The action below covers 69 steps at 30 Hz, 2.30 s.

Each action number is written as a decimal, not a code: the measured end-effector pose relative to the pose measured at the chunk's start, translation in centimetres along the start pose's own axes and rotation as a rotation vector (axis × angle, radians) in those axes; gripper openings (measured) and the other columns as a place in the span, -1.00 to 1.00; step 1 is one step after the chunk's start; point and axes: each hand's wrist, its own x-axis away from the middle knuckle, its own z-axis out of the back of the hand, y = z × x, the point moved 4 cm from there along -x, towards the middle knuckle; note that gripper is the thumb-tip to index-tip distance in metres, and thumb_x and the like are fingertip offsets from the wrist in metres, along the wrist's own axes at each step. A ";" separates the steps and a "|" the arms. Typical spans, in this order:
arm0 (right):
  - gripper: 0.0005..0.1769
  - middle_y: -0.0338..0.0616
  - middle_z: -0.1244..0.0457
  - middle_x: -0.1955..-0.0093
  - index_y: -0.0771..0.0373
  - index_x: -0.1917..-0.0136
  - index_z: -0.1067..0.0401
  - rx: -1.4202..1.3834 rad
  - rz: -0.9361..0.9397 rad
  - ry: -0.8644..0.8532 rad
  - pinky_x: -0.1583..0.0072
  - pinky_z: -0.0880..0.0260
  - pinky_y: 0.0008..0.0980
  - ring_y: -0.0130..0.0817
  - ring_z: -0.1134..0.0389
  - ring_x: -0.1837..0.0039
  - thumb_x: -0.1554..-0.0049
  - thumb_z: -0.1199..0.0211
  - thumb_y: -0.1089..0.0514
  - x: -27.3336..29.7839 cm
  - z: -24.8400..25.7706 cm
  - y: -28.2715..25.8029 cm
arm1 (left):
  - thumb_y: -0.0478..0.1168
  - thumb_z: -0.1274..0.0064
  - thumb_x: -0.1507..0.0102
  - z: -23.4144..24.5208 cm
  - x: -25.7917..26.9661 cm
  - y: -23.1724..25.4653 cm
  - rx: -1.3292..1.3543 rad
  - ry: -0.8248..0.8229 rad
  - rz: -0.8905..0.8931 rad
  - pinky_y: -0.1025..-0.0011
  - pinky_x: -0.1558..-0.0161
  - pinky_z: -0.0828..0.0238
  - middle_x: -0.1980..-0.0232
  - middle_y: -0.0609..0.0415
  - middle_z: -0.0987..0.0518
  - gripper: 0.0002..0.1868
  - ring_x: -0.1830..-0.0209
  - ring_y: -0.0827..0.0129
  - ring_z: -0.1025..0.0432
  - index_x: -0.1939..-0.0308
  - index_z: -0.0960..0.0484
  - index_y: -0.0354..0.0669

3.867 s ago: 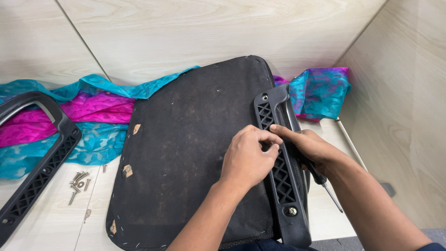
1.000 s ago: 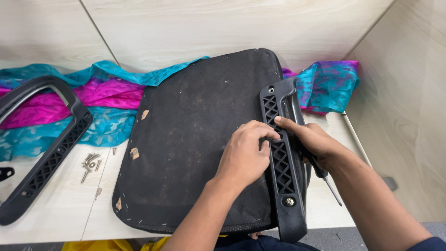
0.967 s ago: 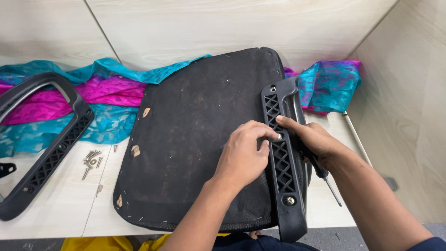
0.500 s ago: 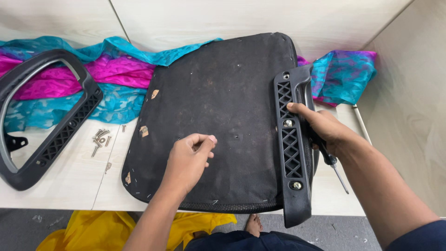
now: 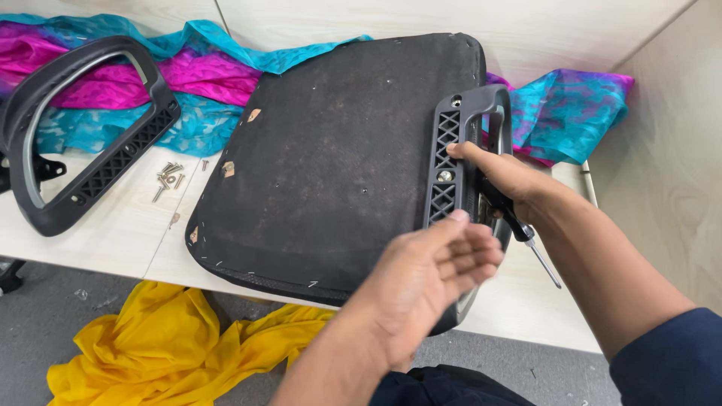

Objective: The person attaches a black plastic frame to a black upholstered chair seat using screws and a screwdriver. They align the frame, insert screws, and tighten them to secure the frame to the seat.

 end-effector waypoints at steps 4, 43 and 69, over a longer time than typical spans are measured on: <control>-0.30 -0.08 -0.34 0.18 0.22 -0.01 -0.58 -0.015 0.034 -0.046 0.16 -0.22 -0.25 -0.30 -0.27 0.19 0.05 -0.24 -0.43 0.5 0.2 -0.4 | 0.30 -0.06 -0.26 -2.8 -1.8 -4.7 0.104 -0.017 0.203 0.17 -0.43 -0.26 -0.34 -0.42 -0.31 0.02 -0.43 -0.04 -0.27 -0.41 -0.10 -0.53; -0.16 -0.18 -0.24 0.31 0.27 0.10 -0.51 -0.103 0.082 -0.081 0.33 -0.08 -0.33 -0.44 -0.14 0.31 0.10 -0.19 -0.58 14.0 -11.6 4.3 | 0.11 -0.31 -0.06 3.0 10.6 -5.3 0.898 0.884 -0.451 0.38 -0.16 -0.55 -0.08 -0.11 -0.71 -0.26 -0.07 0.25 -0.64 -0.08 -0.59 -0.47; 0.13 0.06 -0.21 0.16 0.44 -0.02 -0.47 0.740 0.230 -0.061 0.07 -0.17 -0.08 -0.13 -0.17 0.11 -0.07 0.09 -0.76 -13.2 3.1 -7.1 | -0.01 -0.27 -0.12 4.0 11.9 -3.7 0.987 1.218 -0.803 0.23 -0.09 -0.59 -0.04 -0.11 -0.65 -0.39 0.02 0.16 -0.65 -0.07 -0.57 -0.42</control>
